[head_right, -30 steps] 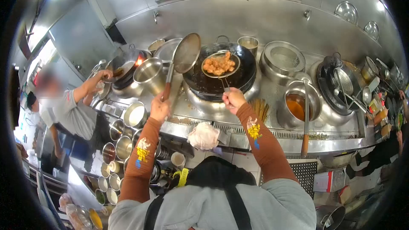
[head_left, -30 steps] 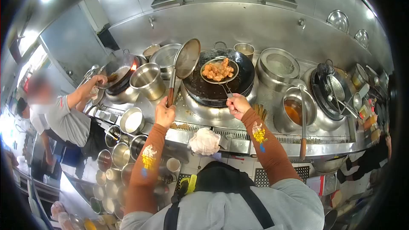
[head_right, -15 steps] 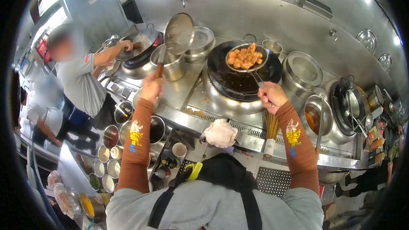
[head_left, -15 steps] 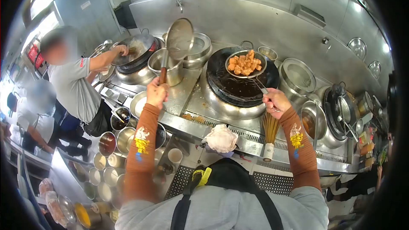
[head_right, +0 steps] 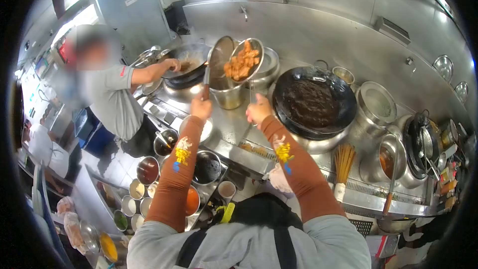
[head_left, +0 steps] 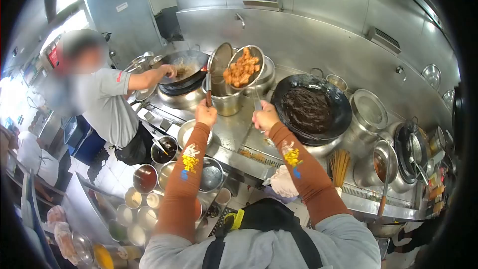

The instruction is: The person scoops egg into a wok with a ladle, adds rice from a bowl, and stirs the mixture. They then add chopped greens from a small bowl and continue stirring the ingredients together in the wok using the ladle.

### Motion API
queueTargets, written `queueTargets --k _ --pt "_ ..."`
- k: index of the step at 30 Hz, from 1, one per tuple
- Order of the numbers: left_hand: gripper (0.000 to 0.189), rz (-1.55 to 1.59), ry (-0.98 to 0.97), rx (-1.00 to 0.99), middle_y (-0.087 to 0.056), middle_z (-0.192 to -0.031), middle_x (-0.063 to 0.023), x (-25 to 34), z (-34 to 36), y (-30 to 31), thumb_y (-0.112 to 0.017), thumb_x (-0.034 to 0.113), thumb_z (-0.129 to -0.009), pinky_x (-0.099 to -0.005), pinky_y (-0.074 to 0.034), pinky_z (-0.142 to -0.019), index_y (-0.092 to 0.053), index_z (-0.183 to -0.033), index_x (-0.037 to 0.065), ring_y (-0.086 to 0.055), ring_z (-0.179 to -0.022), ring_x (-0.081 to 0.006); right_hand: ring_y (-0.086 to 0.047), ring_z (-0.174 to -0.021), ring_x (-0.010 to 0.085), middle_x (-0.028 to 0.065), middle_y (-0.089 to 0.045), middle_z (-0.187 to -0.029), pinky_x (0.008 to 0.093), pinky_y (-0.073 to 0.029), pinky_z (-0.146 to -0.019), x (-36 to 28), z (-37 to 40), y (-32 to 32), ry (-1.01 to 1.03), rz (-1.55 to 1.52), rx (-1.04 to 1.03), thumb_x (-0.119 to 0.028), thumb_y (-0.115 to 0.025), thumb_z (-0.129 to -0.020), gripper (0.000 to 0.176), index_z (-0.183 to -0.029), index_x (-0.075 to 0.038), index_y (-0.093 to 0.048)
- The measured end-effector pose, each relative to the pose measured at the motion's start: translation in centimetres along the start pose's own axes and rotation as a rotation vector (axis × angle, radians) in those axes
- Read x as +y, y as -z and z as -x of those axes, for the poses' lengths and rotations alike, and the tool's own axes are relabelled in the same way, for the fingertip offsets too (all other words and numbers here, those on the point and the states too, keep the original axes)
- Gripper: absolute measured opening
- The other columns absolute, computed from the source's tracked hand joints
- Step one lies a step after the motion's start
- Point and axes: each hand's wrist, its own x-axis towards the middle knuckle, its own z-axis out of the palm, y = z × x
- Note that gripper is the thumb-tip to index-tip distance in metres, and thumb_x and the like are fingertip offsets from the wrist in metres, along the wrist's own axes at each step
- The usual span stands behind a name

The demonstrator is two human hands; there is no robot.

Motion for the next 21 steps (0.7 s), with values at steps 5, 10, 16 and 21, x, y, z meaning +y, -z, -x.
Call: queueTargets --k 5,10,16,21 --pt "0.045 -0.076 -0.318 0.146 -0.062 -0.07 -0.0153 -0.5 0.1 0.5 -0.049 0.005 -0.074 -0.0347 -0.046 -0.048 -0.061 -0.118 0.005 -0.057 -0.052 -0.0202 -0.062 -0.07 0.0326 0.0254 -0.062 -0.1 0.0403 -0.048 -0.064 3.8 -2.9 -3.4 0.252 0.668 0.216 -0.004 -0.048 -0.08 0.064 -0.142 0.002 -0.032" --pt "0.034 0.101 0.06 0.01 -0.062 -0.074 -0.0191 1.9 1.6 3.0 -0.053 0.008 -0.074 -0.0404 -0.052 -0.065 -0.061 -0.106 0.001 -0.063 -0.07 -0.0312 -0.065 -0.086 0.039 0.0294 -0.063 -0.105 0.0447 -0.051 -0.077 3.4 -1.9 -3.5 0.396 0.821 0.3 -0.006 -0.049 -0.081 0.061 -0.14 0.003 -0.035" --pt "0.028 0.434 0.319 -0.074 -0.054 -0.076 -0.0038 8.0 3.9 5.7 -0.056 0.005 -0.081 -0.0238 -0.035 -0.036 -0.055 -0.109 0.004 -0.048 -0.049 -0.0109 -0.045 -0.04 0.012 0.01 -0.058 -0.071 0.0283 -0.033 -0.034 2.6 0.0 -5.2 -0.063 -0.094 0.049 -0.001 -0.048 -0.081 0.074 -0.148 -0.002 -0.017" --pt "0.026 0.709 0.476 -0.261 -0.065 -0.089 -0.0097 9.1 3.0 6.9 -0.053 0.005 -0.085 -0.0216 -0.042 -0.043 -0.052 -0.111 0.005 -0.054 -0.06 -0.0107 -0.052 -0.047 0.0141 0.0122 -0.062 -0.077 0.0258 -0.034 -0.036 4.7 -3.4 -7.4 -0.226 -0.5 -0.097 -0.005 -0.048 -0.087 0.049 -0.134 -0.007 -0.034"
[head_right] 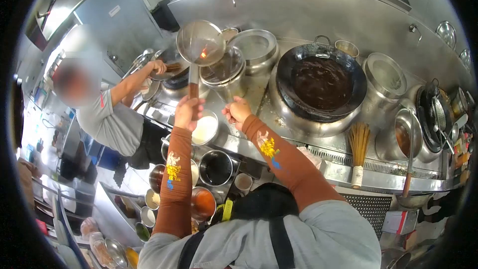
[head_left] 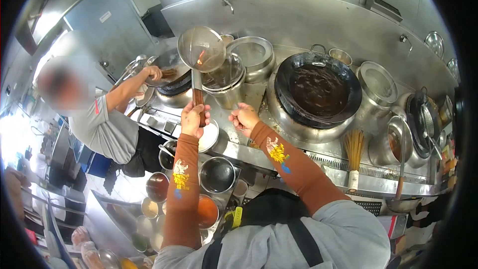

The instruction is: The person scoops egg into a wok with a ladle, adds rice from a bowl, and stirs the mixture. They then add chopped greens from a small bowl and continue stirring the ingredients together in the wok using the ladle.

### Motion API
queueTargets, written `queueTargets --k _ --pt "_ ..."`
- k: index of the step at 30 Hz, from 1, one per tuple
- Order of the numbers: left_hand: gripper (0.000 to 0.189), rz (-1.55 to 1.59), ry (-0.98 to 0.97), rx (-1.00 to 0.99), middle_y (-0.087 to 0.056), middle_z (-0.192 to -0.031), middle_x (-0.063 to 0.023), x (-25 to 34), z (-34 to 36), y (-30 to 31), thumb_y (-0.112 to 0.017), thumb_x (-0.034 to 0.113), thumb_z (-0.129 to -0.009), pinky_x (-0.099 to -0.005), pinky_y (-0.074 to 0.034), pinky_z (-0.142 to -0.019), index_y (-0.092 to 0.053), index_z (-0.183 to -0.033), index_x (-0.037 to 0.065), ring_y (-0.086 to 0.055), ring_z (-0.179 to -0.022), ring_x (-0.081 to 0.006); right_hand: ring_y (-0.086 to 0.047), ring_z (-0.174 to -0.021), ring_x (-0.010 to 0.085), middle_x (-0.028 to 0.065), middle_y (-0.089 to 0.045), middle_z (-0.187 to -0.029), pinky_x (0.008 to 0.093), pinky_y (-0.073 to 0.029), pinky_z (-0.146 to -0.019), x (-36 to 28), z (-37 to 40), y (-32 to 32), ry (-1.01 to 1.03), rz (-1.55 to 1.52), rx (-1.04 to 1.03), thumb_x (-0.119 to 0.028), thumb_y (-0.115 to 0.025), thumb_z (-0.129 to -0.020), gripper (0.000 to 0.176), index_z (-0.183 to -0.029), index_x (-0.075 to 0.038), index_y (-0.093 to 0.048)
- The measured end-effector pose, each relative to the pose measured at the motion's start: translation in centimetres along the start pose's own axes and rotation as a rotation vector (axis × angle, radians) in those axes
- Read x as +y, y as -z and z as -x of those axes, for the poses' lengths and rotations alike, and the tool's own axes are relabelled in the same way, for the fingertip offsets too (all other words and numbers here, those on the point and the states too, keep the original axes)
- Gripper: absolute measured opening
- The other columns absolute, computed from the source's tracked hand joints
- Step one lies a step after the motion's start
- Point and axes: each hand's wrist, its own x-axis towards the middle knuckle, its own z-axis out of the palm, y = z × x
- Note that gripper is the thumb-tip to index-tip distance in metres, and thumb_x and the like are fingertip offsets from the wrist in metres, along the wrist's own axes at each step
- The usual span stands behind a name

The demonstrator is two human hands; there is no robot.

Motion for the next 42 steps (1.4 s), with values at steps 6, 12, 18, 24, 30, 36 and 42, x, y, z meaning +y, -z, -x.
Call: queueTargets --k 6,12,18,24,30,36,42 --pt "0.024 0.455 0.297 -0.165 -0.064 -0.097 -0.0176 -4.3 -3.3 2.6 -0.053 0.005 -0.087 -0.0225 -0.046 -0.049 -0.049 -0.11 0.001 -0.054 -0.064 -0.013 -0.059 -0.059 0.019 0.0142 -0.064 -0.087 0.0295 -0.047 -0.046 0.3 0.6 1.1 -0.116 -0.093 -0.171 -0.022 -0.048 -0.094 0.031 -0.122 -0.011 -0.041" --pt "0.034 0.572 0.273 -0.245 -0.063 -0.105 -0.0183 -6.6 -2.3 2.0 -0.058 0.005 -0.087 -0.0167 -0.046 -0.049 -0.051 -0.119 -0.004 -0.056 -0.066 -0.0096 -0.062 -0.066 0.0189 0.0154 -0.064 -0.098 0.0299 -0.053 -0.053 1.7 9.1 7.1 -0.218 0.095 -0.157 -0.041 -0.05 -0.095 0.052 -0.135 -0.011 -0.038" --pt "0.034 0.679 0.229 -0.376 -0.06 -0.112 -0.0176 -4.8 5.3 -5.3 -0.056 0.007 -0.091 -0.0187 -0.046 -0.048 -0.047 -0.122 -0.005 -0.054 -0.066 -0.0092 -0.062 -0.064 0.0116 0.0093 -0.065 -0.095 0.0243 -0.051 -0.055 4.4 17.3 12.5 -0.287 0.337 -0.136 -0.021 -0.055 -0.094 0.043 -0.133 -0.005 -0.047" --pt "0.039 0.979 0.413 -0.629 -0.058 -0.111 -0.0159 -15.1 15.6 -8.7 -0.053 0.011 -0.093 -0.0184 -0.042 -0.043 -0.042 -0.128 -0.003 -0.048 -0.062 -0.0082 -0.061 -0.063 0.013 0.0084 -0.066 -0.093 0.0259 -0.05 -0.052 6.3 25.0 19.0 -0.273 0.465 -0.148 -0.024 -0.058 -0.092 0.043 -0.127 -0.001 -0.052" --pt "0.041 0.913 0.397 -0.394 -0.053 -0.11 -0.0143 -21.2 22.8 -9.4 -0.05 0.01 -0.094 -0.0192 -0.041 -0.043 -0.039 -0.132 0.0 -0.047 -0.061 -0.0082 -0.064 -0.074 0.0153 0.0098 -0.069 -0.088 0.029 -0.05 -0.067 8.5 34.2 30.1 0.036 0.789 0.072 -0.025 -0.06 -0.089 0.037 -0.116 0.0 -0.061" --pt "0.043 0.779 0.455 -0.3 -0.055 -0.12 -0.0138 -25.8 20.7 -6.3 -0.05 0.011 -0.095 -0.0193 -0.045 -0.049 -0.039 -0.133 -0.004 -0.052 -0.065 -0.0076 -0.066 -0.085 0.0285 0.0156 -0.069 -0.092 0.0353 -0.05 -0.077 10.5 39.2 36.1 0.021 0.944 0.182 -0.034 -0.056 -0.09 0.034 -0.105 -0.004 -0.066" --pt "0.034 -0.421 0.568 -0.082 -0.066 -0.099 -0.0208 -26.5 17.8 -3.0 -0.055 0.015 -0.085 -0.0375 -0.055 -0.059 -0.052 -0.114 -0.002 -0.065 -0.073 -0.0283 -0.054 -0.114 0.0365 0.0215 -0.059 -0.119 0.0452 -0.042 -0.096 17.8 32.7 43.2 -0.118 1.433 0.098 -0.044 -0.053 -0.088 0.045 -0.106 -0.004 -0.065"
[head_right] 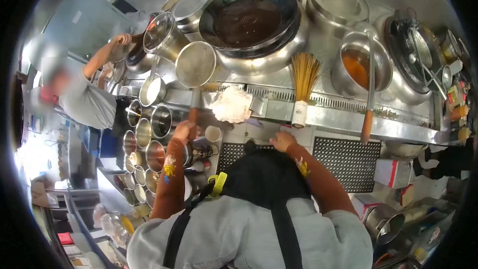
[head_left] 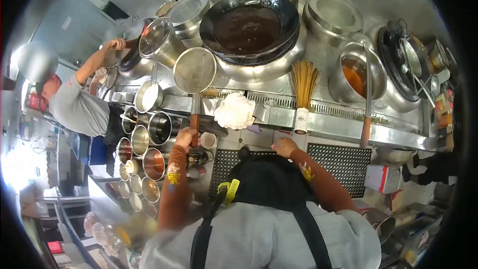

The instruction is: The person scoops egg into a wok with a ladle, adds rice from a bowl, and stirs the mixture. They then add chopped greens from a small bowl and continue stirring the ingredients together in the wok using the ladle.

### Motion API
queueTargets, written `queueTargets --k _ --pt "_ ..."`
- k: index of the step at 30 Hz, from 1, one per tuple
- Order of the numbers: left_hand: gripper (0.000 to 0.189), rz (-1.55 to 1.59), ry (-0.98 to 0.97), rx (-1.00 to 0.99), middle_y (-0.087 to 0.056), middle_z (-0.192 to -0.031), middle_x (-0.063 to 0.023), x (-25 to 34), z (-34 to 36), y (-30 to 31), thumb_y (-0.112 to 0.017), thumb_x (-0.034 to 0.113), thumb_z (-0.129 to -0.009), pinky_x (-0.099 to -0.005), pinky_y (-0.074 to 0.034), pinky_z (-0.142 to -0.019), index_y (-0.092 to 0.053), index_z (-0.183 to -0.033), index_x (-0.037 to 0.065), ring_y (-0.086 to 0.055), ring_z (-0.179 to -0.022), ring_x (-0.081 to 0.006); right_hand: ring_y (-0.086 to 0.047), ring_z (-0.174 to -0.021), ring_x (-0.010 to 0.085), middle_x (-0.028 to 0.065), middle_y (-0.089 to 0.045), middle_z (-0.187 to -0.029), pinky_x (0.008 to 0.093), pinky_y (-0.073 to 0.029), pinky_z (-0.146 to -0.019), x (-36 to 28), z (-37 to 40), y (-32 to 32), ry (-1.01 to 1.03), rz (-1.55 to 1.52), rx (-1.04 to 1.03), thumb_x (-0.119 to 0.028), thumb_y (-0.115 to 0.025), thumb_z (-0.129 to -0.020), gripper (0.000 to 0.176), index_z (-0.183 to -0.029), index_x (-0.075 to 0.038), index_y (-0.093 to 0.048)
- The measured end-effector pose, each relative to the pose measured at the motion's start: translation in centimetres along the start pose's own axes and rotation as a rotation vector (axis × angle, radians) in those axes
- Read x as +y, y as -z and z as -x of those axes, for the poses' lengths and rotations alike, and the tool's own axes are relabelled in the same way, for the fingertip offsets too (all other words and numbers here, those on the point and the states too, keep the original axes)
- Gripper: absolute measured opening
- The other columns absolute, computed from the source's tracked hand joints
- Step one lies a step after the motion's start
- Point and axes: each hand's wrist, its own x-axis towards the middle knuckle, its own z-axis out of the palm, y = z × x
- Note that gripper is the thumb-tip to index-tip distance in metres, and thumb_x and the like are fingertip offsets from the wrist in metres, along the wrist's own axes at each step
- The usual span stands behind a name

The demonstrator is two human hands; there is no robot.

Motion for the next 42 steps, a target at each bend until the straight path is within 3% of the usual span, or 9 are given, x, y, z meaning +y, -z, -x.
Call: queueTargets --k 2,11,16,20,24,29,35,40,42 --pt "0.042 -1.113 -0.557 0.398 -0.063 -0.101 -0.0235 1.5 1.6 -1.3 -0.061 0.017 -0.08 -0.0435 -0.053 -0.079 -0.052 -0.116 -0.003 -0.063 -0.086 -0.0369 -0.046 -0.124 0.0373 0.0217 -0.049 -0.133 0.0507 -0.034 -0.103 -0.8 -1.0 0.6 -0.11 0.166 -0.089 -0.044 -0.053 -0.087 0.051 -0.119 -0.004 -0.06" --pt "0.048 -1.627 -1.459 0.071 -0.057 -0.123 -0.0203 6.8 1.6 -15.0 -0.059 0.008 -0.077 -0.0419 -0.042 -0.1 -0.054 -0.125 0.006 -0.053 -0.116 -0.0371 -0.051 -0.119 0.0333 0.0205 -0.054 -0.128 0.0481 -0.04 -0.097 2.0 -2.0 -3.4 -0.358 0.18 -0.306 -0.043 -0.057 -0.085 0.055 -0.122 -0.002 -0.058" --pt "0.03 -0.727 -0.901 -0.243 -0.064 -0.108 -0.0204 10.5 -1.3 -12.4 -0.056 0.007 -0.083 -0.0386 -0.05 -0.087 -0.061 -0.113 0.004 -0.064 -0.097 -0.0337 -0.062 -0.097 0.0337 0.0243 -0.064 -0.097 0.0412 -0.046 -0.091 -4.5 0.6 0.3 -0.061 -0.426 -0.18 -0.031 -0.063 -0.086 0.047 -0.117 0.003 -0.057" --pt "0.026 -0.863 -0.949 -0.516 -0.065 -0.099 -0.0199 15.6 0.6 -12.0 -0.057 0.01 -0.085 -0.0365 -0.051 -0.078 -0.061 -0.11 0.003 -0.065 -0.091 -0.0323 -0.064 -0.086 0.0338 0.0173 -0.065 -0.096 0.0405 -0.05 -0.078 -18.0 1.5 12.2 0.344 -0.193 0.938 -0.024 -0.068 -0.08 0.042 -0.113 0.0 -0.058" --pt "0.032 -0.742 -0.857 -0.8 -0.064 -0.103 -0.0191 16.8 2.0 -13.5 -0.06 0.017 -0.086 -0.0357 -0.05 -0.082 -0.058 -0.115 0.003 -0.064 -0.096 -0.0322 -0.062 -0.071 0.0312 0.0188 -0.063 -0.085 0.0369 -0.049 -0.065 -20.0 -1.5 16.5 0.48 -0.051 0.826 -0.02 -0.071 -0.078 0.029 -0.093 0.001 -0.058" --pt "0.077 -0.915 -1.048 -0.263 -0.057 -0.118 -0.0255 10.7 -1.4 -13.1 -0.074 0.036 -0.074 -0.0409 -0.044 -0.096 -0.045 -0.13 -0.008 -0.055 -0.114 -0.0349 -0.06 -0.066 0.0324 0.0194 -0.059 -0.073 0.0388 -0.047 -0.061 -17.8 0.9 18.0 0.125 -0.307 0.593 -0.017 -0.064 -0.08 0.02 -0.086 0.0 -0.056" --pt "0.076 -1.563 -0.893 0.142 -0.059 -0.112 -0.0273 4.5 -2.9 -16.9 -0.07 0.028 -0.075 -0.0429 -0.048 -0.09 -0.038 -0.136 -0.002 -0.059 -0.107 -0.0375 -0.057 -0.061 0.0264 0.0182 -0.057 -0.071 0.0363 -0.046 -0.06 -14.1 0.3 17.1 0.068 -0.351 0.743 -0.013 -0.062 -0.081 0.016 -0.085 0.001 -0.055" --pt "0.058 -0.922 -0.62 -0.089 -0.067 -0.094 -0.0173 8.9 -4.3 -12.2 -0.062 0.015 -0.078 -0.0393 -0.052 -0.083 -0.043 -0.129 -0.006 -0.066 -0.086 -0.0366 -0.062 -0.072 0.0325 0.0175 -0.062 -0.082 0.0378 -0.048 -0.064 -18.4 -0.4 21.4 0.265 -0.221 0.746 -0.013 -0.06 -0.082 0.015 -0.092 -0.002 -0.058" --pt "0.052 -0.136 -0.533 -0.252 -0.066 -0.106 -0.0162 11.2 -0.4 -8.9 -0.058 0.011 -0.082 -0.0393 -0.051 -0.088 -0.043 -0.129 -0.006 -0.064 -0.099 -0.0334 -0.064 -0.079 0.0326 0.0155 -0.064 -0.088 0.0382 -0.049 -0.066 -20.9 -0.9 21.7 0.406 -0.129 0.792 -0.011 -0.058 -0.081 0.014 -0.094 -0.004 -0.059"
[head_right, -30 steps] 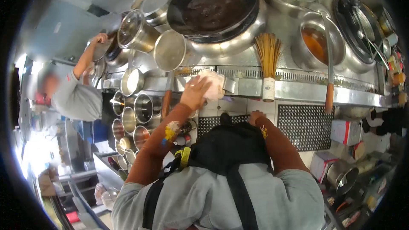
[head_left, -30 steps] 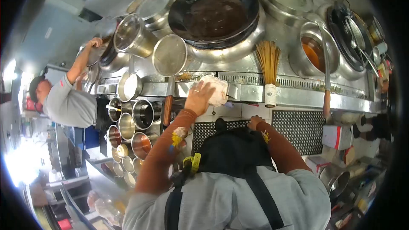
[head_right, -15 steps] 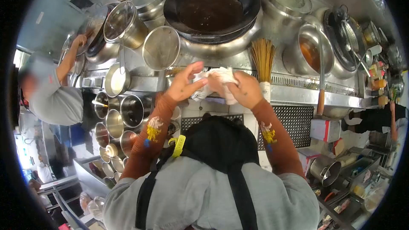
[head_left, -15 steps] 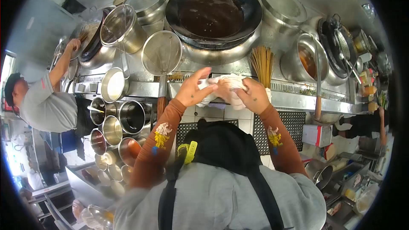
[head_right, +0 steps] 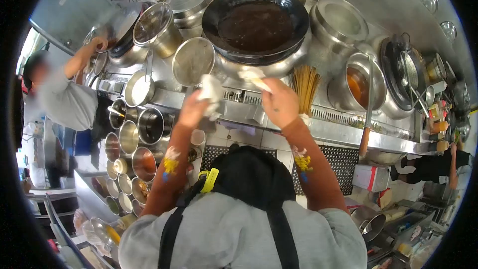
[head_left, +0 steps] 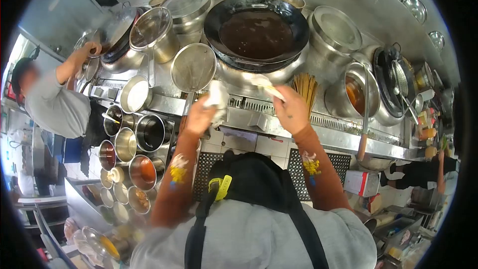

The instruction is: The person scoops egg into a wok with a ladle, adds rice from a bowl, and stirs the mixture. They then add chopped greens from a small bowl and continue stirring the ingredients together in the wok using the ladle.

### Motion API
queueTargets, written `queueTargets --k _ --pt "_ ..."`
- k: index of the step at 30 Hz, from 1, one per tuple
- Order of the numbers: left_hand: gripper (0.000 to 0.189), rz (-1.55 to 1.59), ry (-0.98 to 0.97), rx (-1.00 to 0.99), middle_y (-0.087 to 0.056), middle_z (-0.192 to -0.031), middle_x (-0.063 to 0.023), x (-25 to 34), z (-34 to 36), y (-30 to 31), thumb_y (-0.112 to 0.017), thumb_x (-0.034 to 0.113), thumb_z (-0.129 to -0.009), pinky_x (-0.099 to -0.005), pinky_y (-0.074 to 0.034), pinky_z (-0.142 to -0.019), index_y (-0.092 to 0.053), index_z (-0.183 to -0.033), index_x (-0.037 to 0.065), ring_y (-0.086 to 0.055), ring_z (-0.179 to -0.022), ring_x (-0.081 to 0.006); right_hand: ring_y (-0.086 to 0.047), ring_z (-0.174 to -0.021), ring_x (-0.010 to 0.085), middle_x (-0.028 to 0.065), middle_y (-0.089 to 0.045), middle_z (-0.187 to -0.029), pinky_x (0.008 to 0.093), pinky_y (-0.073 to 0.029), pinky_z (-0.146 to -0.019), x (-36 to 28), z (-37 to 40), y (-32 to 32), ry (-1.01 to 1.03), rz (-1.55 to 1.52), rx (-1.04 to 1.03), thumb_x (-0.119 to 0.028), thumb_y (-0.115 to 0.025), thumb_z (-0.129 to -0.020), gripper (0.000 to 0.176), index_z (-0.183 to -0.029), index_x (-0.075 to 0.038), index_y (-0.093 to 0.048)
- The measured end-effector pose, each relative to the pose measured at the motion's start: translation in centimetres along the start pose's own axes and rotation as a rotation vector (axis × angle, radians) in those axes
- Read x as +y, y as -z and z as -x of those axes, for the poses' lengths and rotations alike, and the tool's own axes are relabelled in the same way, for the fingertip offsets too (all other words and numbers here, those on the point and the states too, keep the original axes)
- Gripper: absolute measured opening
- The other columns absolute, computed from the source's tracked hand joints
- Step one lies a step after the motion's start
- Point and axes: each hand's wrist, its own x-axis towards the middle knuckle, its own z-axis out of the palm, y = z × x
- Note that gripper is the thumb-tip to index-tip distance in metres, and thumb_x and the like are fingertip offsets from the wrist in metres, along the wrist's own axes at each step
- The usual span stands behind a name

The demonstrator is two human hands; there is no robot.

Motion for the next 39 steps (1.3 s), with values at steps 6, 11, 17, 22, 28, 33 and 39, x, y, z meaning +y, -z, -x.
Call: queueTargets --k 6,11,17,22,28,33,39 --pt "0.069 0.715 -0.162 -0.035 -0.052 -0.128 -0.0234 3.7 10.5 3.0 -0.07 0.022 -0.079 -0.0511 -0.048 -0.096 -0.038 -0.135 -0.003 -0.053 -0.118 -0.04 -0.061 -0.084 0.0274 0.0096 -0.062 -0.09 0.0392 -0.049 -0.075 1.1 3.0 -12.5 0.213 0.396 -0.302 -0.011 -0.057 -0.077 0.016 -0.091 -0.01 -0.064" --pt "0.08 0.91 -0.013 -0.116 -0.056 -0.121 -0.0217 -1.1 13.8 2.8 -0.068 0.046 -0.08 -0.0478 -0.056 -0.082 -0.036 -0.139 0.002 -0.06 -0.108 -0.0362 -0.058 -0.094 0.0291 0.009 -0.061 -0.097 0.0427 -0.045 -0.081 3.2 7.1 -15.9 0.192 0.394 -0.497 -0.019 -0.062 -0.074 0.015 -0.085 -0.01 -0.066" --pt "0.073 1.106 0.157 -0.26 -0.056 -0.122 -0.0242 -0.8 8.1 1.5 -0.043 0.058 -0.092 -0.0448 -0.06 -0.07 -0.031 -0.143 0.007 -0.066 -0.091 -0.03 -0.057 -0.072 0.0385 0.0175 -0.06 -0.075 0.046 -0.048 -0.07 3.7 7.7 -2.7 -0.197 0.008 -0.618 -0.024 -0.059 -0.084 0.02 -0.077 -0.005 -0.062" --pt "0.056 0.759 0.291 -0.133 -0.068 -0.093 -0.01 5.1 -4.3 -1.2 -0.037 0.058 -0.094 -0.0339 -0.053 -0.055 -0.057 -0.117 0.011 -0.067 -0.075 -0.0212 -0.057 -0.07 0.0373 0.0176 -0.06 -0.078 0.0445 -0.048 -0.067 1.7 11.3 2.6 -0.166 0.305 -0.265 -0.014 -0.06 -0.084 0.012 -0.085 -0.003 -0.063" --pt "0.039 0.667 0.451 -0.034 -0.066 -0.087 -0.0028 6.3 -14.1 -5.1 -0.048 0.054 -0.092 -0.0414 -0.051 -0.062 -0.059 -0.102 0.018 -0.065 -0.076 -0.0242 -0.06 -0.082 0.0346 0.0177 -0.062 -0.084 0.04 -0.049 -0.072 5.7 11.5 11.6 -0.139 0.175 -0.085 0.0 -0.055 -0.084 0.013 -0.094 -0.001 -0.062" --pt "0.026 0.756 0.457 -0.064 -0.067 -0.087 -0.0063 5.3 -15.6 -7.3 -0.057 0.039 -0.09 -0.0328 -0.047 -0.056 -0.058 -0.099 0.015 -0.065 -0.078 -0.0254 -0.062 -0.094 0.0373 0.0205 -0.066 -0.096 0.0415 -0.048 -0.084 14.5 18.0 -2.3 -0.47 -0.359 -0.699 -0.035 -0.052 -0.092 0.037 -0.094 -0.001 -0.066" --pt "0.04 0.815 0.198 -0.119 -0.066 -0.106 -0.0141 4.4 -2.6 -5.7 -0.062 0.024 -0.089 -0.0357 -0.054 -0.076 -0.053 -0.12 0.0 -0.066 -0.092 -0.0245 -0.06 -0.098 0.0419 0.0301 -0.062 -0.102 0.0459 -0.047 -0.087 23.3 19.8 -15.4 -0.443 0.278 -1.073 -0.038 -0.05 -0.092 0.048 -0.101 0.007 -0.062"
